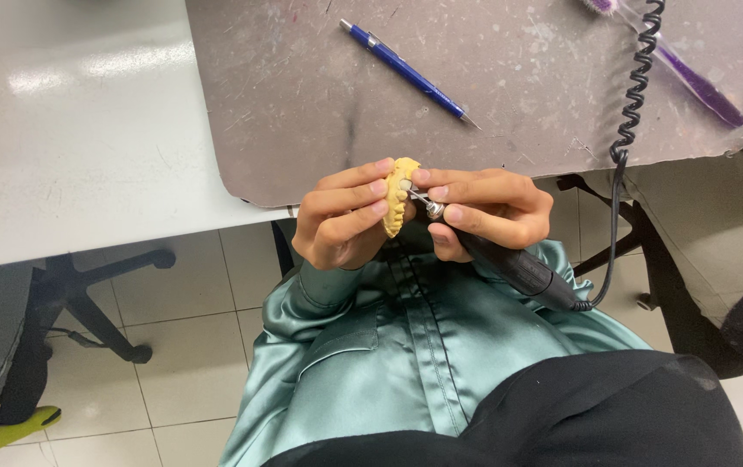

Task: The person holds a yellow dental arch model in one hand and uses a handheld rotary grinding tool with the other to grind and shape the model's surface, rotating the model to reach different areas. They briefly brush the model with a toothbrush and resume grinding, continuing to work over the teeth and base.

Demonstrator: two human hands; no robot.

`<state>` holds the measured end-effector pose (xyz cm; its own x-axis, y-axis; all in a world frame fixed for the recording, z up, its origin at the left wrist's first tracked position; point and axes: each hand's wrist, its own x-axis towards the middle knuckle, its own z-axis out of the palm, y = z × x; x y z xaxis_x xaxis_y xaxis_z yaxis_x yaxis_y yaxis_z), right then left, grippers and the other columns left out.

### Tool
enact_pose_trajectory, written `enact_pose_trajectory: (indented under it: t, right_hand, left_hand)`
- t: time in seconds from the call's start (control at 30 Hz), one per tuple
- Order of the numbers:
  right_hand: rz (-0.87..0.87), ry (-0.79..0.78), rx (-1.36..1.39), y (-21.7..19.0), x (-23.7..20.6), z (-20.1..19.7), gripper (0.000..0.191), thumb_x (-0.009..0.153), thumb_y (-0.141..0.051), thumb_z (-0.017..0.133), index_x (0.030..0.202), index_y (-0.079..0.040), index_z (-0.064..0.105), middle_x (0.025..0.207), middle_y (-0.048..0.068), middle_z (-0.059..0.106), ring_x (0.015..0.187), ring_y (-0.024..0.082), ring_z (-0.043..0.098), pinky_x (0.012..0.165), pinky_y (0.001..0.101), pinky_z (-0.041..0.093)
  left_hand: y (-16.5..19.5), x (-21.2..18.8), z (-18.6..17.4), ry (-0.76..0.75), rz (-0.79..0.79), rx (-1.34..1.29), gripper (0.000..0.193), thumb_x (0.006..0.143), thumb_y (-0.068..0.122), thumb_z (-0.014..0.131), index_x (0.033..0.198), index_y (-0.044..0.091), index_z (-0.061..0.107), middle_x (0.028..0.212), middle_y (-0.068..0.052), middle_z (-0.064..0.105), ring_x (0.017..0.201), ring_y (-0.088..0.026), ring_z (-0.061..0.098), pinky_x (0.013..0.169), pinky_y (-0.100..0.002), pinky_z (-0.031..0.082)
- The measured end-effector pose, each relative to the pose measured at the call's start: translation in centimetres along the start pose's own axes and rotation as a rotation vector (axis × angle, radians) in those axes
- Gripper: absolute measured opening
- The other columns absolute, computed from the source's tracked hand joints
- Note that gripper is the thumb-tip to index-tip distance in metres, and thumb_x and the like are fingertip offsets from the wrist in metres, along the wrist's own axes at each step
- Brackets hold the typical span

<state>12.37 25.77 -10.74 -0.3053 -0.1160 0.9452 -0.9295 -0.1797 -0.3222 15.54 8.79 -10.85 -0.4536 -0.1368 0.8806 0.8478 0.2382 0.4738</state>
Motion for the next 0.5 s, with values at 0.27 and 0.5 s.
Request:
enact_pose_trajectory:
  t: [0.27,0.5]
  right_hand:
    - [0.018,-0.026,-0.017,-0.21,-0.01,-0.22,0.022,0.089,0.003,0.077,0.104,0.006,0.061,0.104,0.024,0.064,0.097,0.042,0.075,0.081,0.0404,0.07]
    - [0.034,-0.035,-0.01,-0.31,0.07,-0.37,0.023,0.09,0.003,0.077,0.106,0.006,0.06,0.106,0.025,0.064,0.099,0.042,0.074,0.083,0.0435,0.069]
  left_hand:
    - [-0.09,0.02,-0.19,-0.021,0.001,-0.002,0.039,0.079,-0.004,0.091,0.104,0.0,0.062,0.109,-0.012,0.062,0.107,-0.033,0.073,0.088,-0.035,0.064]
    - [0.06,-0.02,-0.05,-0.011,-0.013,0.0,0.039,0.078,-0.006,0.091,0.103,0.0,0.062,0.108,-0.013,0.062,0.107,-0.033,0.073,0.088,-0.036,0.064]
